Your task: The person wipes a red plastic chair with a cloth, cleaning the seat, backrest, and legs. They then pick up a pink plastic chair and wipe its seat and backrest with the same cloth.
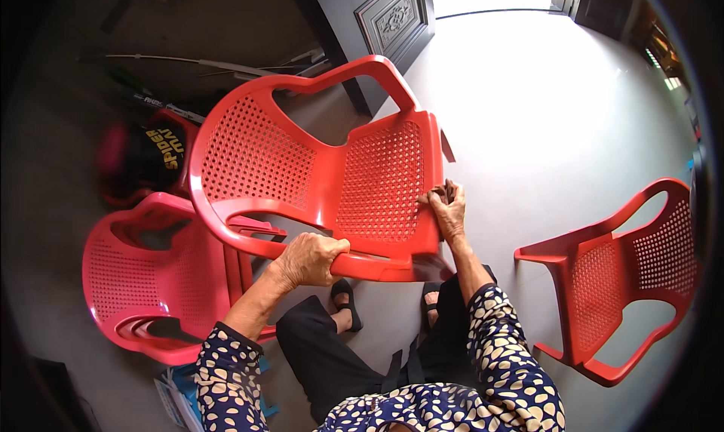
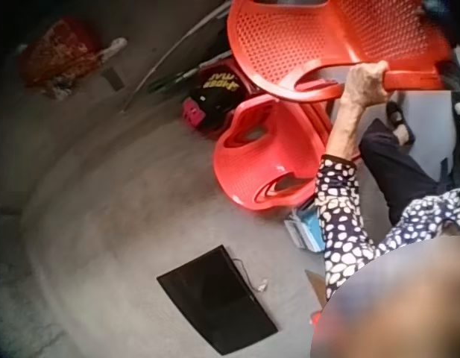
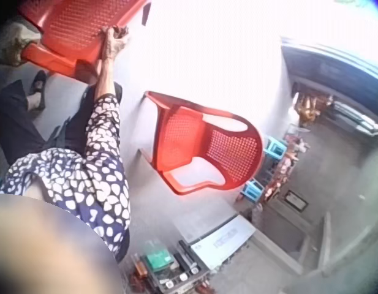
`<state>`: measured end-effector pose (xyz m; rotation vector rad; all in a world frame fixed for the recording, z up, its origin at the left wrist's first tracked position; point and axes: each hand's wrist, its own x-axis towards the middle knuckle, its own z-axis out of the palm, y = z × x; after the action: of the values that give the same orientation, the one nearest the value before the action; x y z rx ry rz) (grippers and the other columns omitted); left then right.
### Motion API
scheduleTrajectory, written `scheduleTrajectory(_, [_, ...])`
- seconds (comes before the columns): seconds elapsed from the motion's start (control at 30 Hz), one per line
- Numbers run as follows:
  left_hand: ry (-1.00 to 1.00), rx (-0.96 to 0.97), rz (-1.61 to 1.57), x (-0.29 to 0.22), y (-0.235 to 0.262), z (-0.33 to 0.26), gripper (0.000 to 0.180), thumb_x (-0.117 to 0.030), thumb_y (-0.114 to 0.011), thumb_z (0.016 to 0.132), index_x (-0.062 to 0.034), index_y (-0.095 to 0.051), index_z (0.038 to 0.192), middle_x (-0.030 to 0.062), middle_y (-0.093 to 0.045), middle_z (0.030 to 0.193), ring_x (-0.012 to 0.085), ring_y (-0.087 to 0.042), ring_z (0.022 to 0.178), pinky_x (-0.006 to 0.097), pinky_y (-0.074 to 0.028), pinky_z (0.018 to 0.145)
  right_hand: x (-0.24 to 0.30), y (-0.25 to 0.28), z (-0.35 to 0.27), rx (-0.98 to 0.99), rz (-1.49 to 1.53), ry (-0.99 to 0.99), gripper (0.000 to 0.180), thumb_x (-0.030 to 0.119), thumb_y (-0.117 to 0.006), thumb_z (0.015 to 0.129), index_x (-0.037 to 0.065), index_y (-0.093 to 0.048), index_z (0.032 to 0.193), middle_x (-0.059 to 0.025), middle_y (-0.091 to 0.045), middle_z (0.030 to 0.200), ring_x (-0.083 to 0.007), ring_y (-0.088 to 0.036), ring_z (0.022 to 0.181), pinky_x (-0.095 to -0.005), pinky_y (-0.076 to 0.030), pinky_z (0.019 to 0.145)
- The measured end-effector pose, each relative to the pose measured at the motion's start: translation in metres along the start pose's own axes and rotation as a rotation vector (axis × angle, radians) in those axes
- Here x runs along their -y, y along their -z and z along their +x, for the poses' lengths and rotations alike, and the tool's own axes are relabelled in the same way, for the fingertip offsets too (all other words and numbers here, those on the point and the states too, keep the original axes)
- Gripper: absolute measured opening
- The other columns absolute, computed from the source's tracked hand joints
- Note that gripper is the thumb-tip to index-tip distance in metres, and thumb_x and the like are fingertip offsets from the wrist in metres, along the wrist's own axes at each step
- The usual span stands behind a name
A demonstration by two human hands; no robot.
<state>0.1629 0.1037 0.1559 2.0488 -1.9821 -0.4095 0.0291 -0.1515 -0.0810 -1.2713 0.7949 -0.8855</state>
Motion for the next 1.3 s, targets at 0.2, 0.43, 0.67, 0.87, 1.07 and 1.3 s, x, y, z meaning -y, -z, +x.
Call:
scheduleTrajectory(0.2, [0.008,0.140,0.118,-0.014,-0.011,-0.026,0.020,-0.021,-0.067,0.068,-0.0087,-0.052,0.073,0.0080,-0.059,0.061,0.0312,-0.063,0.059,0.042,-0.050,0.051,-0.025,-0.018,-0.067,-0.097,-0.138,-0.125,0.058,0.027,-0.074,0.076,0.001,-0.048,0.121,-0.0161,-0.061,0.105,-0.0255,-0.062,0.095,-0.0371,-0.050,0.086])
scheduleTrajectory(0.43, [-0.041,0.102,0.129,-0.021,-0.047,-0.048,0.018,-0.017,-0.065,0.066,-0.0102,-0.048,0.065,0.0055,-0.052,0.055,0.0264,-0.060,0.053,0.039,-0.048,0.048,0.005,0.000,-0.081,-0.032,-0.761,0.099,0.037,0.021,-0.070,0.079,0.010,-0.056,0.111,-0.0185,-0.051,0.104,-0.0385,-0.057,0.095,-0.0470,-0.049,0.079])
scheduleTrajectory(0.67, [-0.081,0.118,0.168,-0.028,-0.063,-0.061,0.017,-0.017,-0.065,0.066,-0.0113,-0.048,0.066,0.0037,-0.052,0.055,0.0230,-0.059,0.052,0.037,-0.046,0.046,0.039,-0.031,-0.068,0.100,-1.076,0.540,0.026,0.026,-0.068,0.080,0.017,-0.058,0.101,-0.0082,-0.053,0.103,-0.0281,-0.053,0.092,-0.0420,-0.045,0.072])
scheduleTrajectory(0.87, [0.007,0.124,0.189,-0.042,-0.065,-0.074,0.025,-0.034,-0.067,0.072,-0.0114,-0.056,0.074,0.0012,-0.055,0.064,0.0201,-0.059,0.067,0.035,-0.043,0.067,0.014,-0.022,-0.129,0.430,-1.215,0.814,0.037,0.030,-0.070,0.071,0.019,-0.062,0.105,-0.0030,-0.050,0.105,-0.0262,-0.046,0.100,-0.0428,-0.041,0.081])
scheduleTrajectory(1.07, [0.245,-0.181,0.174,-0.054,-0.085,-0.074,0.046,-0.056,-0.068,0.071,-0.0112,-0.062,0.068,0.0016,-0.055,0.063,0.0208,-0.051,0.063,0.038,-0.037,0.068,0.018,-0.020,-0.056,0.500,-1.109,0.928,0.017,0.033,-0.065,0.075,0.028,-0.064,0.092,0.0036,-0.051,0.102,-0.0215,-0.046,0.101,-0.0402,-0.036,0.076])
scheduleTrajectory(1.3, [0.239,-0.292,0.146,-0.054,-0.094,-0.075,0.036,-0.042,-0.069,0.065,-0.0136,-0.050,0.052,-0.0005,-0.043,0.052,0.0186,-0.045,0.051,0.035,-0.032,0.054,-0.014,-0.051,0.019,0.127,-1.264,0.828,0.021,0.024,-0.063,0.083,0.021,-0.063,0.104,-0.0073,-0.050,0.126,-0.0294,-0.048,0.108,-0.0427,-0.043,0.086])
